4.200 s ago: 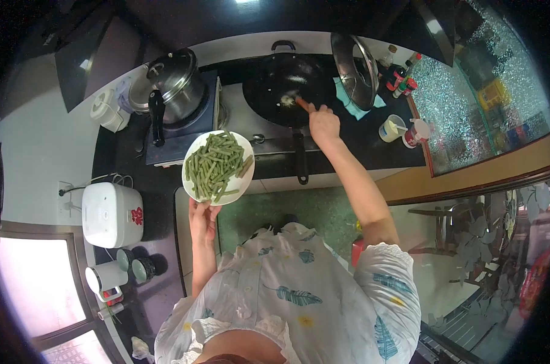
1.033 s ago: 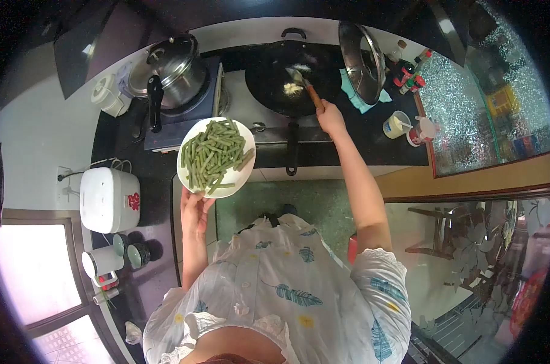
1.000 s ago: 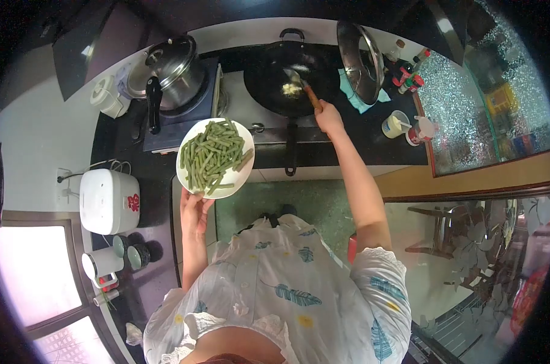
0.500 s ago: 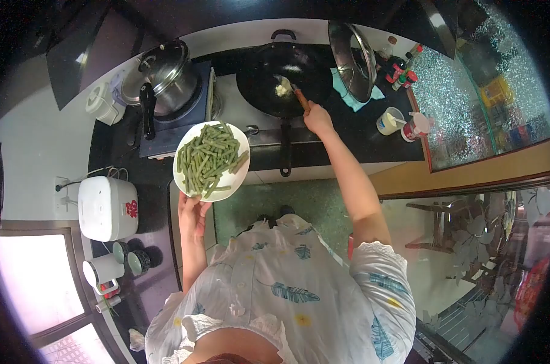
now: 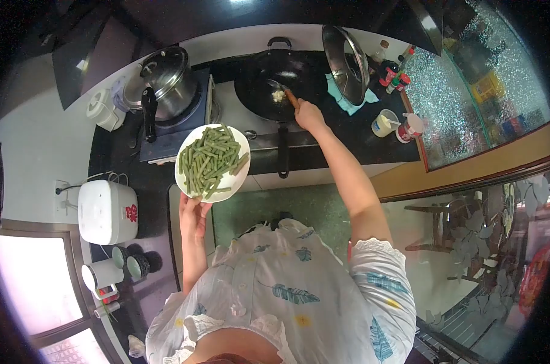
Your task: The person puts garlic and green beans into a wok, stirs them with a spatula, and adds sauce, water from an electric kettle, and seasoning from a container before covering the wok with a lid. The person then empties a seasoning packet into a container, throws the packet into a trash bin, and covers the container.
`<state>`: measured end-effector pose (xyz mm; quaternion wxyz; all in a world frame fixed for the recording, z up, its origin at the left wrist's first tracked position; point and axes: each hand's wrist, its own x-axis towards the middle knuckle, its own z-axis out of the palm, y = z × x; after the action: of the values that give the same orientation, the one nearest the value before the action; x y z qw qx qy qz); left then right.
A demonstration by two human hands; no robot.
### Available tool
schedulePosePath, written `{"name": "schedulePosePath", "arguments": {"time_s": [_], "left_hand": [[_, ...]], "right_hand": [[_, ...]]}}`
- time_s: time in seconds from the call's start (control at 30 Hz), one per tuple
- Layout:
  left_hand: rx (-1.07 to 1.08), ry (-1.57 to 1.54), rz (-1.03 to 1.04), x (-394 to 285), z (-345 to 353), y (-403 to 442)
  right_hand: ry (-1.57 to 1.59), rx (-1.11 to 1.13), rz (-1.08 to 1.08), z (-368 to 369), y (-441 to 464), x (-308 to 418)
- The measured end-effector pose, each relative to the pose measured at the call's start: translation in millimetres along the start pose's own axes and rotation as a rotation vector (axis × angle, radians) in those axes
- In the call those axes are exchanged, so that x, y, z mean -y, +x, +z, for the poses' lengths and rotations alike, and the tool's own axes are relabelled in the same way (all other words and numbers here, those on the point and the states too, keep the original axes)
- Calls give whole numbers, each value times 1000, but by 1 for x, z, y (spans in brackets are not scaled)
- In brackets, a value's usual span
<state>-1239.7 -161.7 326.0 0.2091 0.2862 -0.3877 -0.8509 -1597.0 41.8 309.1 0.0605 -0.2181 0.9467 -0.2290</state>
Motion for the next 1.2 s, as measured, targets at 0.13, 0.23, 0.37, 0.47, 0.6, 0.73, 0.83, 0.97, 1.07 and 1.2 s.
{"name": "schedulePosePath", "arguments": {"time_s": [0.13,0.23,0.37,0.47,0.6,0.73,0.83,0.97,1.07,1.2], "left_hand": [[-14,9,9,-1,4,-2],[-10,16,10,3,-4,-3],[-13,0,23,4,-5,-3],[-32,-6,24,4,-1,-6],[-30,2,16,6,-4,-1],[-49,0,6,5,-1,2],[-44,14,-1,2,3,4],[-5,21,1,3,-5,7],[15,24,6,3,-8,10],[29,47,-3,-1,-5,18]], "right_hand": [[-52,56,25,10,11,-1],[-70,62,25,17,14,-4],[-39,26,-24,8,24,-18],[-108,54,3,-8,17,-10],[-137,65,28,2,14,-18],[-87,43,31,-9,7,-10],[-82,33,26,3,10,-12],[-89,16,12,12,7,-13],[-73,-61,-13,4,0,-14],[-253,-62,38,12,-12,-21]]}}
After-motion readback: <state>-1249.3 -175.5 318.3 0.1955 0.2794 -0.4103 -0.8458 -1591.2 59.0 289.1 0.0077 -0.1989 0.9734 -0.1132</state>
